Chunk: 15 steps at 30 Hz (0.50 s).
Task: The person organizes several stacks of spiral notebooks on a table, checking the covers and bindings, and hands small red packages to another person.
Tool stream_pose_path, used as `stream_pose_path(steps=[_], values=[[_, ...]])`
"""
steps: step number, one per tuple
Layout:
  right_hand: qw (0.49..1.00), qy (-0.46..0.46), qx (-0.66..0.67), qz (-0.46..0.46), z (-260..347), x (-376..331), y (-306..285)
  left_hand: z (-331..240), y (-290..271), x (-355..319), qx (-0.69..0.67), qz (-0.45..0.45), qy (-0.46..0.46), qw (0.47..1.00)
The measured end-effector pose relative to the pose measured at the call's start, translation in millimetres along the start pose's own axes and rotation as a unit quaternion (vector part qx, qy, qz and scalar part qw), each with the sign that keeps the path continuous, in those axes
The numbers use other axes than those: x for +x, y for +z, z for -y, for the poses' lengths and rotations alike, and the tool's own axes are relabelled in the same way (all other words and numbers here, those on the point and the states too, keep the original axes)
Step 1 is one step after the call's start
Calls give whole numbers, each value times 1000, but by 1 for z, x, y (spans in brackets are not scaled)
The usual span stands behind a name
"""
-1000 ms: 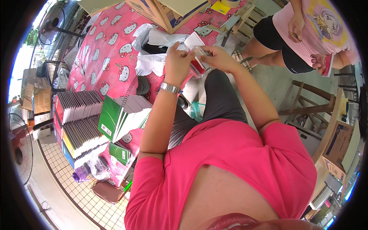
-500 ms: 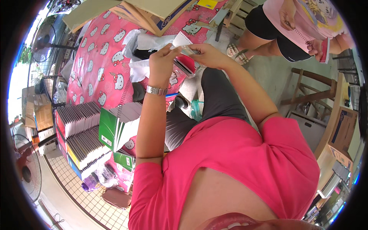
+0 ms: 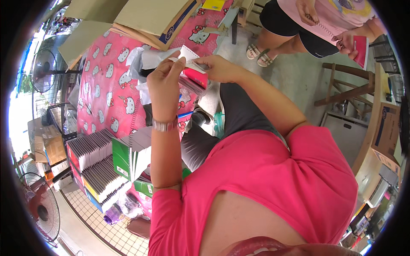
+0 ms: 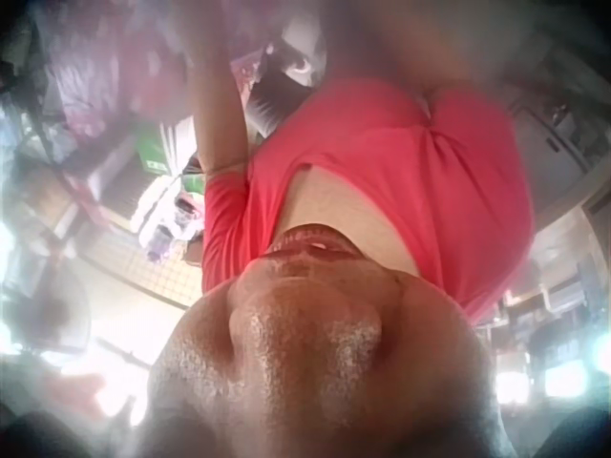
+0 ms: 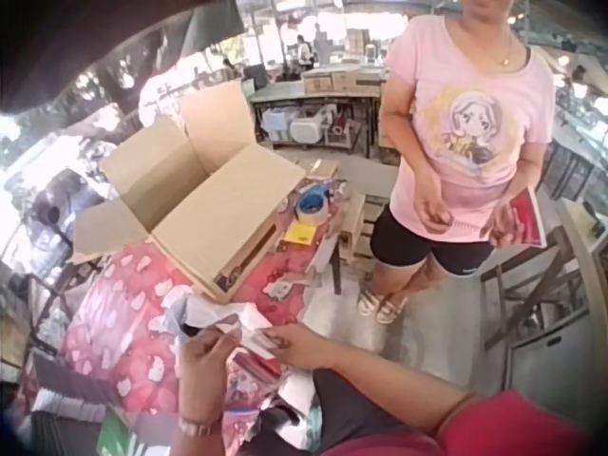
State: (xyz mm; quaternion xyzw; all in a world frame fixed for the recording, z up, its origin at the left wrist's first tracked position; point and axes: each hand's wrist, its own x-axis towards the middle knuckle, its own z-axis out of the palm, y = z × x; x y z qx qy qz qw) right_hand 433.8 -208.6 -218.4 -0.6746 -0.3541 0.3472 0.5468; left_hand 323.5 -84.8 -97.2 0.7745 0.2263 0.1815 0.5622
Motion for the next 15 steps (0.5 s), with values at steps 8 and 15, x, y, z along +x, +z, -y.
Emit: stream_pose_path(steps=[8, 15], values=[[988, -99, -88, -79, -14, 15, 0, -114, 42, 20, 34, 29, 276, 960], [991, -132, 34, -20, -78, 36, 11, -111, 136, 28, -139, 121, 165, 969]])
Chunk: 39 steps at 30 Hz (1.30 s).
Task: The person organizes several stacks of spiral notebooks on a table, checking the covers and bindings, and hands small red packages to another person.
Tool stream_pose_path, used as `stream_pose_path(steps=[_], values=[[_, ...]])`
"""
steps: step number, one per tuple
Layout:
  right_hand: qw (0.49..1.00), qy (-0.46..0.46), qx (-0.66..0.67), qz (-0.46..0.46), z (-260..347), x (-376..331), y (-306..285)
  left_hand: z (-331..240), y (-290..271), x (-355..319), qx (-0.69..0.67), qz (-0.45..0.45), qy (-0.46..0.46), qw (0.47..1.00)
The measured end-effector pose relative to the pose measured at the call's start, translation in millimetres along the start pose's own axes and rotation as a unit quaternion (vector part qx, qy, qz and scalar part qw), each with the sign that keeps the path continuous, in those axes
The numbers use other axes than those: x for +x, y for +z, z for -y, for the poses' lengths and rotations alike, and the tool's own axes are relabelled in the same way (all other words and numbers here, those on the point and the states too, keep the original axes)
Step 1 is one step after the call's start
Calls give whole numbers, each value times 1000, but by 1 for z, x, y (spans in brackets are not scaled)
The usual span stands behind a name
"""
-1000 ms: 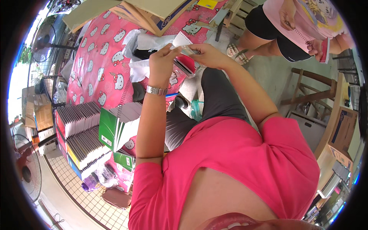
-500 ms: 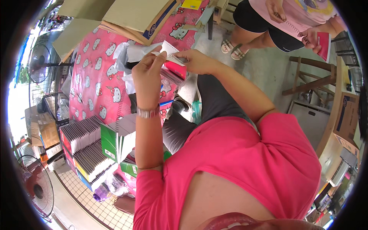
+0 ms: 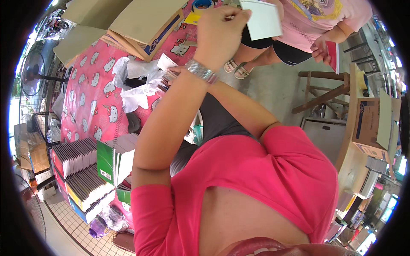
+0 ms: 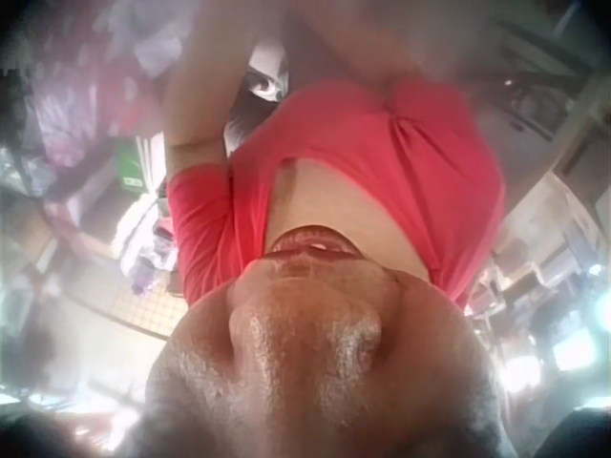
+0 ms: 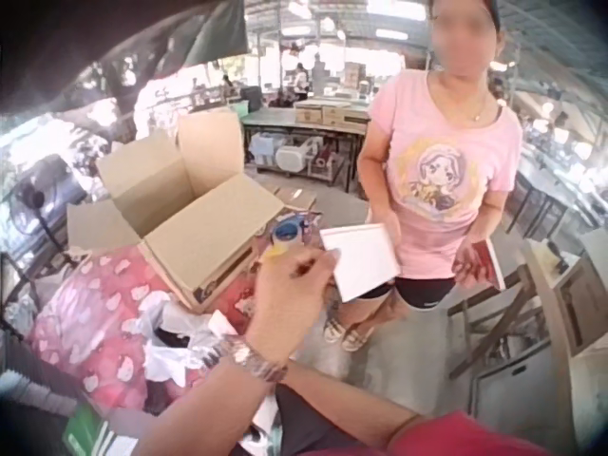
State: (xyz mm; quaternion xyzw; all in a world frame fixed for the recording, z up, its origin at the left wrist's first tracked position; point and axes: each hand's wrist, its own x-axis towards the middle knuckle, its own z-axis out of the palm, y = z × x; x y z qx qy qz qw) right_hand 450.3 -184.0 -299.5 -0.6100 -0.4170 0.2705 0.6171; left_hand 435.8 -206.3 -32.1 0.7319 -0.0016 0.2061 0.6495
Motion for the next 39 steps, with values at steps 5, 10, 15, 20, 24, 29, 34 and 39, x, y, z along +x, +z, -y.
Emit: stream_pose_path(steps=[5, 10, 15, 20, 24, 29, 34, 39], values=[[993, 105, -49, 2, 83, -7, 11, 16, 14, -5, 37, -58, -16, 998], [985, 63, -158, -30, 97, -14, 5, 30, 36, 0, -36, -117, -52, 991], [972, 74, -217, -43, 99, -13, 14, 34, 18, -6, 12, -103, -47, 994], [978, -46, -195, -56, 66, -16, 0, 75, -57, -70, 265, -180, 143, 936], [984, 88, -140, -73, 103, -19, 6, 135, -142, -138, 383, -230, -78, 891], [986, 12, -144, -78, 81, -8, 2, 143, -140, -146, 23, -215, -229, 949], [985, 97, -129, -68, 93, -8, -16, 146, -153, -141, -98, -190, -291, 932], [983, 86, -159, -21, 97, -2, -19, 152, -151, -134, -104, -200, -315, 922]])
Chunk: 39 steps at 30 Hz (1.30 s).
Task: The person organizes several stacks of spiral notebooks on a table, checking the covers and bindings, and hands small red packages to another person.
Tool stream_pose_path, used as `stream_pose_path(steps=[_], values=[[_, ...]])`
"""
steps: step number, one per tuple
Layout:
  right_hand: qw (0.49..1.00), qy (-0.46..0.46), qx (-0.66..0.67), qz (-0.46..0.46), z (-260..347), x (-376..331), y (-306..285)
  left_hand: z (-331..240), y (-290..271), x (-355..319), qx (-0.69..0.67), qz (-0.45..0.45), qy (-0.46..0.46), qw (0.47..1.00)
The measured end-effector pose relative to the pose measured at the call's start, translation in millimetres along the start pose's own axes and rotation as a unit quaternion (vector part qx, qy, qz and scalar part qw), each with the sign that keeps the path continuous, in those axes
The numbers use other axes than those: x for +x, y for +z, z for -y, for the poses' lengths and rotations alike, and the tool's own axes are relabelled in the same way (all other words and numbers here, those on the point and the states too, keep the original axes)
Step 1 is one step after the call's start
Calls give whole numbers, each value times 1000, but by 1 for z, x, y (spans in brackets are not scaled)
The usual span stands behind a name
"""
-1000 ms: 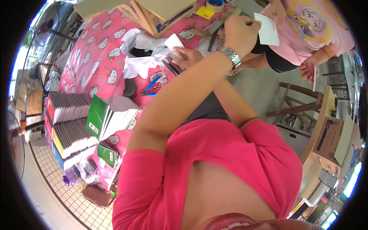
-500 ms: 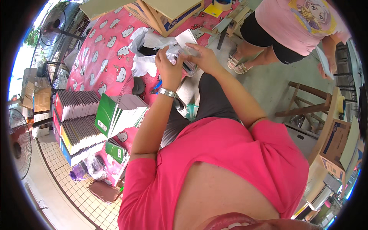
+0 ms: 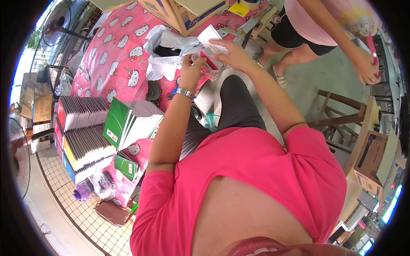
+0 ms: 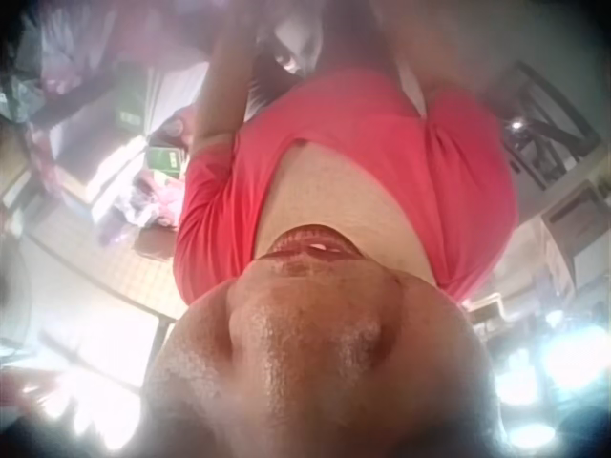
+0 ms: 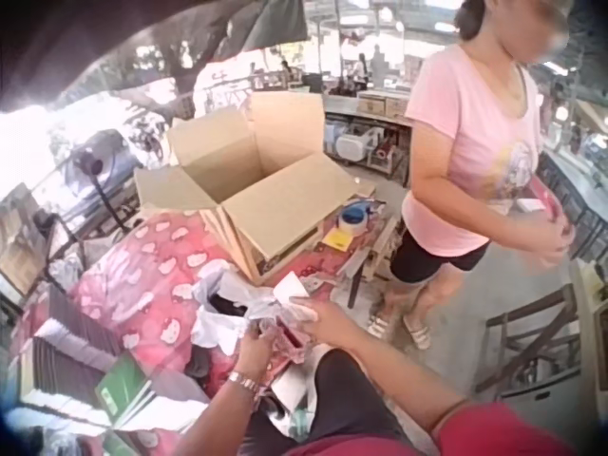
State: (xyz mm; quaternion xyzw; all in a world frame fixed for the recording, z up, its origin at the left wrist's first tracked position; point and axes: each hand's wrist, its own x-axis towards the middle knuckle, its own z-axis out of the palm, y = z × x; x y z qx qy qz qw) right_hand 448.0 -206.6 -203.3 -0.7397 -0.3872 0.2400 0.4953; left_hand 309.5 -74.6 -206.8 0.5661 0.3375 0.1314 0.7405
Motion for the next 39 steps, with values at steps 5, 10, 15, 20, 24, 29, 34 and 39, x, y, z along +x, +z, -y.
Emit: stream_pose_path(steps=[5, 10, 15, 20, 24, 29, 34, 39], values=[[999, -28, 18, 3, -4, 1, 4, 3, 6, 3, 50, -7, -6, 999], [998, -9, 40, 38, -3, 0, -4, -3, 3, -1, 22, -31, 19, 999], [998, -51, 9, 46, 0, 0, -3, 6, 5, 4, 25, -47, 20, 998], [996, -72, -23, 42, 3, -2, -2, 2, 2, 6, 73, -39, 37, 996], [997, -36, -67, 28, 3, 0, -17, 0, -3, 2, 11, 9, 25, 1000], [964, -117, -214, -106, 67, -12, -40, 7, -10, 4, -14, 27, 13, 999], [960, -117, -240, 81, 122, -19, -70, 9, -9, 3, -10, 20, 16, 1000], [836, -38, -496, 232, 132, -1, -44, 8, -3, 3, -6, 27, 26, 999]])
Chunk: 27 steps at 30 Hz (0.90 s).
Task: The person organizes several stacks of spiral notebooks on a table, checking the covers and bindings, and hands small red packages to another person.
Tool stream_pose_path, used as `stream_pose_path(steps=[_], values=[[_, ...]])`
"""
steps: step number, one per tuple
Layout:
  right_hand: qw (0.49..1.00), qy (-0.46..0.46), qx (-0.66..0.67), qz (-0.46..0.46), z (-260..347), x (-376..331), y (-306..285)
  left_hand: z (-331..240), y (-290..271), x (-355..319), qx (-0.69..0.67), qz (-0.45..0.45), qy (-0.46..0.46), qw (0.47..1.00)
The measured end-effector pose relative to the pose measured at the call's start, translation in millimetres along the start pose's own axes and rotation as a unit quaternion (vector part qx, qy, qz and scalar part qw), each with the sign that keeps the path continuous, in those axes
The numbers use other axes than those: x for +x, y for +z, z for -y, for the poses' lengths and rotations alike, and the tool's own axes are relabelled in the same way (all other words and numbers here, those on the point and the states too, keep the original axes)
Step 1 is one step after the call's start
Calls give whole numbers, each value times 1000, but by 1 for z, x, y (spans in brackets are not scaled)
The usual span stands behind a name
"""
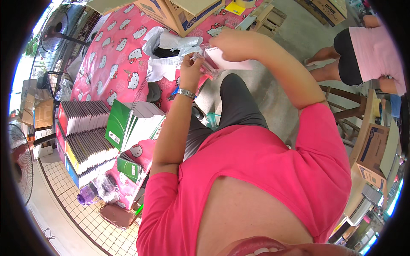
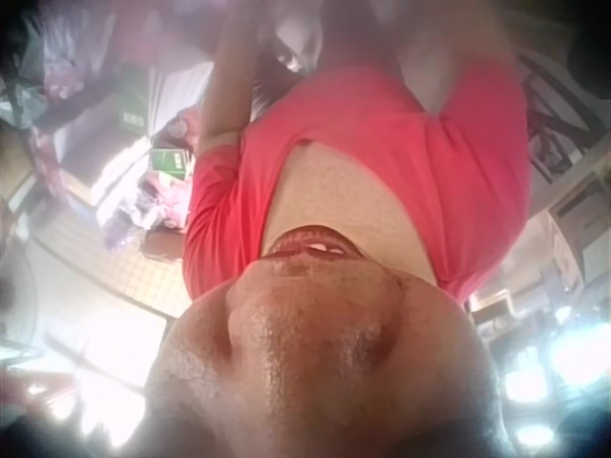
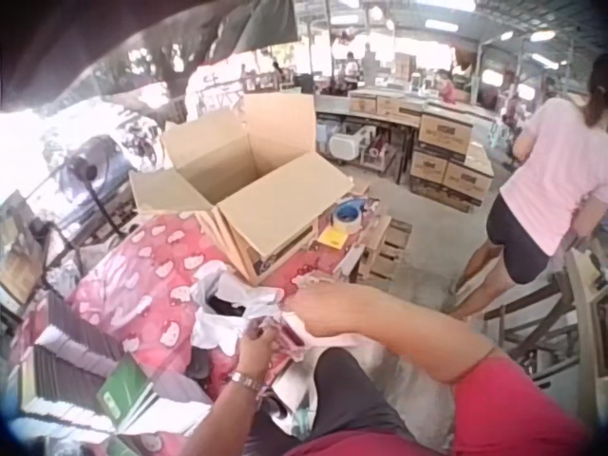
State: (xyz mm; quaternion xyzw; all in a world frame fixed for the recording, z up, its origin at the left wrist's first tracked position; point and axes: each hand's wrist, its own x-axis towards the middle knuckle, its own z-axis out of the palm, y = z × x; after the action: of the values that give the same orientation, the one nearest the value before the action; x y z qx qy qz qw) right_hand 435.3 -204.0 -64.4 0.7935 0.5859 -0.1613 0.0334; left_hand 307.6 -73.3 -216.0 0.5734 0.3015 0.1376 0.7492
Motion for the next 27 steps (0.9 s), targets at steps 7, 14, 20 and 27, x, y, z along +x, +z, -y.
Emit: stream_pose_path(steps=[7, 14, 20, 27], values=[[987, -34, 94, -126, 14, 59, -8, 0, 7, 0, -2, -33, 18, 999], [945, 4, 128, -300, 28, 50, 116, 10, -1, 9, 18, -5, 63, 998], [954, 61, 217, -197, 12, 10, 113, -18, 9, -3, -41, -2, -79, 996], [926, 120, 131, -335, -48, 43, 75, -99, 14, -95, 83, 87, 172, 978]])
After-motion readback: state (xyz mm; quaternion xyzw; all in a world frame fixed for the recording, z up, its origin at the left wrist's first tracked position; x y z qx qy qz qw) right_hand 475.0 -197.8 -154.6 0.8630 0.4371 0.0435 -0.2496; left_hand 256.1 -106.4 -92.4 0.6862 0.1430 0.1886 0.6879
